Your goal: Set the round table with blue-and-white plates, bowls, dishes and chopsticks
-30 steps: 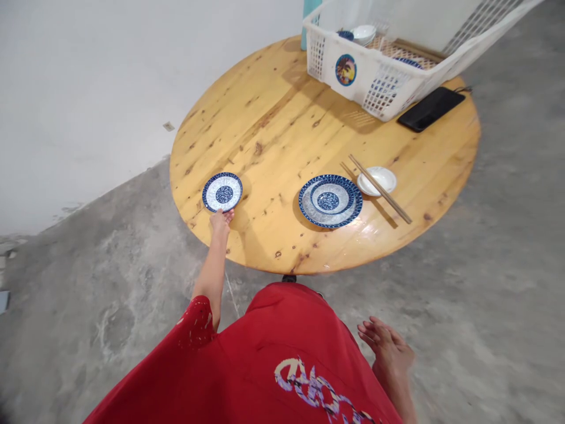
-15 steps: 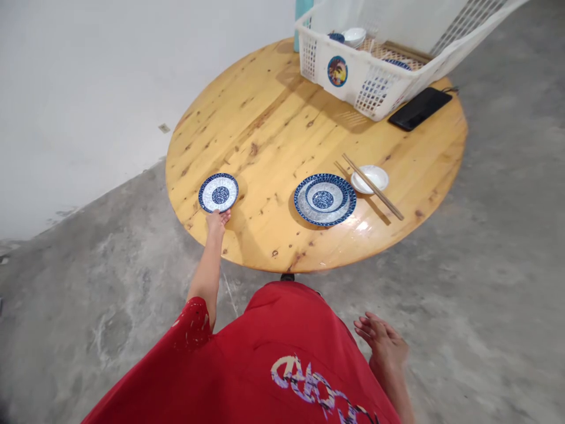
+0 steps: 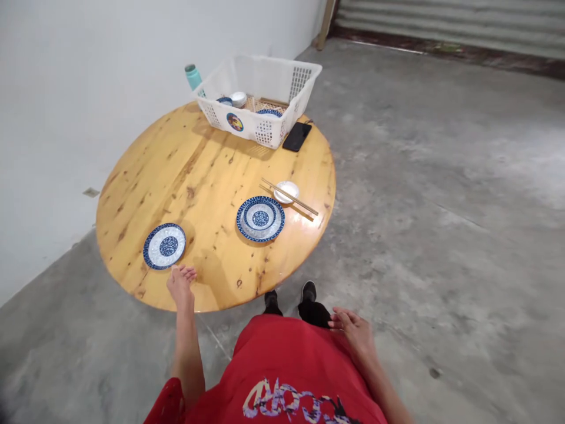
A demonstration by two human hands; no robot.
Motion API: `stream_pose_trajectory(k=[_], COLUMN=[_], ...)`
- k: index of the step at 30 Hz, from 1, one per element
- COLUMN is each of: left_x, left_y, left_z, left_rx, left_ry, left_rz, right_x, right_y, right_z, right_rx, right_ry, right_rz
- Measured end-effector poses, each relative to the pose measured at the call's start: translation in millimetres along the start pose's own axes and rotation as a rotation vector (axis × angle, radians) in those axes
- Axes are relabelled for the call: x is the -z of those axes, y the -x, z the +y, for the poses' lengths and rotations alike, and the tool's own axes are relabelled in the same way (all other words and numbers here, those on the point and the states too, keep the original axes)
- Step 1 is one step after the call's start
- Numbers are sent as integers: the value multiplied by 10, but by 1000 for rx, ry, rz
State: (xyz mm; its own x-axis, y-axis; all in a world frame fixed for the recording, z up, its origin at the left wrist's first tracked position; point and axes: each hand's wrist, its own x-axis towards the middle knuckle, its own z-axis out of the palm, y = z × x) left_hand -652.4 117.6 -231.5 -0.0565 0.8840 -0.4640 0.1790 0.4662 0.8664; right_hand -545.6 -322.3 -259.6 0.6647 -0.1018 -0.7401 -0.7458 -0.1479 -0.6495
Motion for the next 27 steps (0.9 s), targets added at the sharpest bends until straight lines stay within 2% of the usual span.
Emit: stream_pose_trajectory(k=[5,7,12,15,17,23,25,27], left_x=[-343,-558,-1271,-1778,-2126,-3087,-3314,-3473], left_y=[420,655,1400,1859,2144,2855,3035,3170], left_z=[109,171,82,-95,-196,-307,-302,-286], left_rx=[-414,-514,-503,-537,-558,-512,-515,-551], left_ry=[-110,-174,-217,-310,-348,-300,-317,-358], left_rz=[-148,-202,-412,-561,-618,-642,-646,-647], right_x=[8,3,102,315,535,1311,1461,1496], right_y=[-154,-268,-654,-929,-1125,-1782,-2002,-2191], right_z=[-161,-268,-693,-1035,-1264,-1832,-1996,-2169], right_rx=[-16,-19,19,56,78,152,171,231], right_ry=[-21,-51,-109,-98,-85,-54,-35,5], right_rz=[0,-3,-74,-147,-175,-130,-144,-200])
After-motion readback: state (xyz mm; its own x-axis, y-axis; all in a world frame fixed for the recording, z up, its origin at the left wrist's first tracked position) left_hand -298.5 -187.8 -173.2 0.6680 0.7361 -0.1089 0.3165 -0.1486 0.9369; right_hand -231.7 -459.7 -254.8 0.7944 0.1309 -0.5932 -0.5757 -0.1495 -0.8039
